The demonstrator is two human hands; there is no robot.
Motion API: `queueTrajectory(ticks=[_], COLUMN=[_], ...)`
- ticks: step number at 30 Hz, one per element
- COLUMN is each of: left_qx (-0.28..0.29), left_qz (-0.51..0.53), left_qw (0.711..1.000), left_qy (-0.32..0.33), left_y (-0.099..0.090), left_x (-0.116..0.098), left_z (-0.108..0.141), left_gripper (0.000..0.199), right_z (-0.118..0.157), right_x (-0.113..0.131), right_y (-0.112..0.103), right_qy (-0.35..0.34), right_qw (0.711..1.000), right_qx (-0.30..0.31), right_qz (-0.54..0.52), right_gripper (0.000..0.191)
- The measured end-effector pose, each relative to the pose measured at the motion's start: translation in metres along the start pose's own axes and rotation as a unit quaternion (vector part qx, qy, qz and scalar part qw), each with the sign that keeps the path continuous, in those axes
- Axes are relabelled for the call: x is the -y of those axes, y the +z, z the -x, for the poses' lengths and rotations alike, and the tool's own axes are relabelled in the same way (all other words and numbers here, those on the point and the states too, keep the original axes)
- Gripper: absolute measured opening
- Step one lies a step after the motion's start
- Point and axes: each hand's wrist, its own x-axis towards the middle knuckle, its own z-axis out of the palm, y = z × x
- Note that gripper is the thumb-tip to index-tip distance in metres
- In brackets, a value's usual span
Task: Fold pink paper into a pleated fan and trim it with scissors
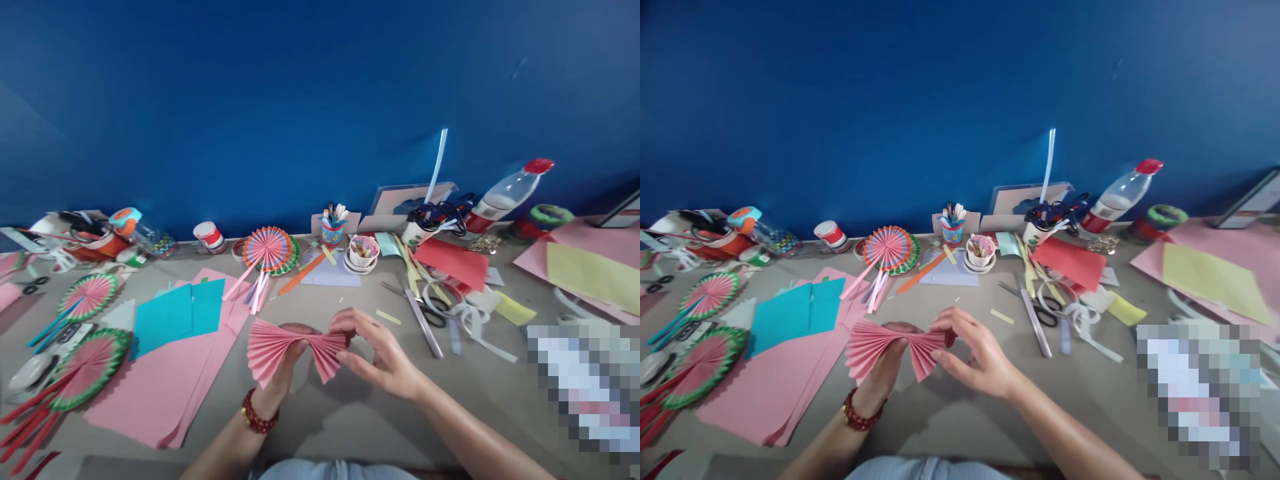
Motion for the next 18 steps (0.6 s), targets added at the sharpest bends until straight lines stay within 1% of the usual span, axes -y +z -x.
queueTrajectory(ticks=[2, 4, 7, 9, 11, 13, 15, 18], left_qx=[-0.011, -0.010, 0.011, 0.024, 0.028, 0.031, 0.039, 0.058], left_qz=[0.044, 0.082, 0.071, 0.043, 0.014, -0.007, -0.005, 0.003], left_qw=[0.999, 0.995, 0.993, 0.991, 0.988, 0.988, 0.989, 0.988], left_qy=[0.022, 0.047, 0.093, 0.127, 0.149, 0.150, 0.145, 0.141], left_y=[0.000, -0.001, -0.005, -0.008, -0.011, -0.013, -0.013, -0.014], left_x=[-0.002, -0.004, -0.006, -0.006, -0.006, -0.007, -0.009, -0.013], left_z=[0.000, -0.001, -0.001, 0.000, 0.001, 0.003, 0.004, 0.004], left_gripper=[0.017, 0.010, 0.007, 0.008, 0.013, 0.017, 0.015, 0.013], right_z=[0.000, 0.003, 0.017, 0.033, 0.053, 0.075, 0.094, 0.113], right_x=[0.001, 0.001, -0.008, -0.020, -0.034, -0.048, -0.059, -0.071], right_y=[-0.002, -0.007, -0.024, -0.041, -0.060, -0.077, -0.090, -0.100], right_qy=[0.001, 0.007, 0.038, 0.079, 0.144, 0.184, 0.222, 0.213], right_qw=[1.000, 1.000, 0.998, 0.988, 0.959, 0.924, 0.884, 0.853], right_qx=[0.007, 0.014, 0.006, -0.033, -0.079, -0.118, -0.151, -0.154], right_qz=[0.006, 0.014, 0.051, 0.125, 0.229, 0.313, 0.384, 0.452], right_gripper=[0.027, 0.031, 0.032, 0.025, 0.023, 0.024, 0.027, 0.029])
